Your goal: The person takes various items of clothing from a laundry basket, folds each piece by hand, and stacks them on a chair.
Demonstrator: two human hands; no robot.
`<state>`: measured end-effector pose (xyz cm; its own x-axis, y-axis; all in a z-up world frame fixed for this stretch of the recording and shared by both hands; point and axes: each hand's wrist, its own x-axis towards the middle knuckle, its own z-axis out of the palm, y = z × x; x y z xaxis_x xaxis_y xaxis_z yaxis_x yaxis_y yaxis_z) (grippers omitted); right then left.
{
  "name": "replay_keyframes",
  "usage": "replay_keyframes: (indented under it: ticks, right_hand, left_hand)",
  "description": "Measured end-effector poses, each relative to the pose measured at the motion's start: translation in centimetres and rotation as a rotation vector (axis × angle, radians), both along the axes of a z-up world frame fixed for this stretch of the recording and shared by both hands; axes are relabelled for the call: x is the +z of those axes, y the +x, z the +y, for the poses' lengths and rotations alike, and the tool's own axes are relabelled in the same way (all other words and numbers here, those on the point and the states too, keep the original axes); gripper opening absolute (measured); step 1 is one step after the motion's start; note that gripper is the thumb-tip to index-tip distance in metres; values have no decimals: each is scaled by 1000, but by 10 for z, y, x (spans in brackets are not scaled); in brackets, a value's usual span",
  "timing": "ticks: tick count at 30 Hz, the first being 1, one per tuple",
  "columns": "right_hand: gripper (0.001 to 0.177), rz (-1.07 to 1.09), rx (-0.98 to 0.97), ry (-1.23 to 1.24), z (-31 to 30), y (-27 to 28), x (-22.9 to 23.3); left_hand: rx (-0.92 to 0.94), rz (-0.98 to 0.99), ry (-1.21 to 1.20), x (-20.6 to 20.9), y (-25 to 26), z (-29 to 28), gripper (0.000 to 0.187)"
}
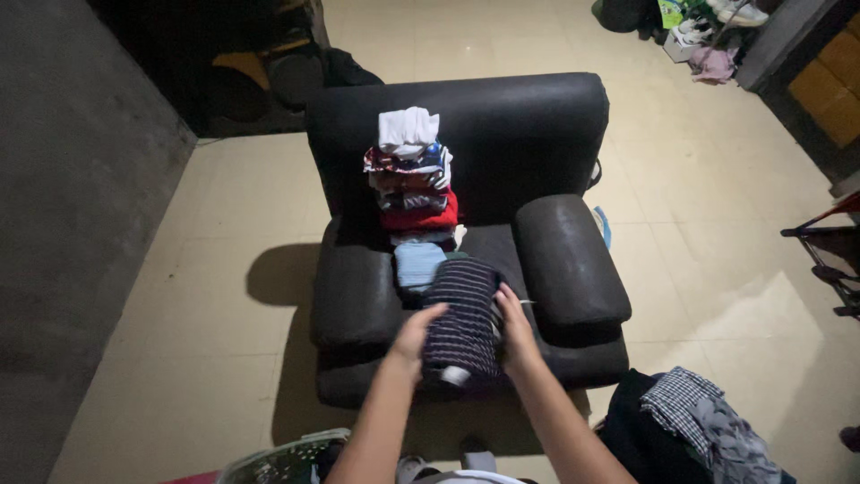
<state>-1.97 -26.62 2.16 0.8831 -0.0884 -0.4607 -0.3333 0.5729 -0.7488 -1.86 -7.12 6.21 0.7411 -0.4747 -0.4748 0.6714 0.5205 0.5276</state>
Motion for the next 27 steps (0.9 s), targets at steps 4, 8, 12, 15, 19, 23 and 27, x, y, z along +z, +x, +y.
replay_keyframes:
  ticks: [4,8,12,15,19,23,27]
  right_hand:
    - [70,62,0,-124,-21,-16,9]
    - [74,-80,140,-356,-11,-21,26]
    - [86,-57,160,-126,12,-23,27]
    - [99,-8,191,190,13,-29,25]
    - [94,55,75,210,20,-33,23]
    - [95,-63,138,329,22,-40,19]
    - [69,-186,8,-8,36,-38,1]
  left_hand:
    - [270,-1,148,-44,4,28,35]
    - [317,-276,317,-61,0,7,46]
    - [169,-425,328,-20,-22,-12,79]
    - [160,-320,118,14,-32,-28,71]
    - [319,-823,554,26,-24,-39,70]
    - [121,-1006,1433,38,-19,-24,66]
    - [19,-836,1109,28,-15,-24,79]
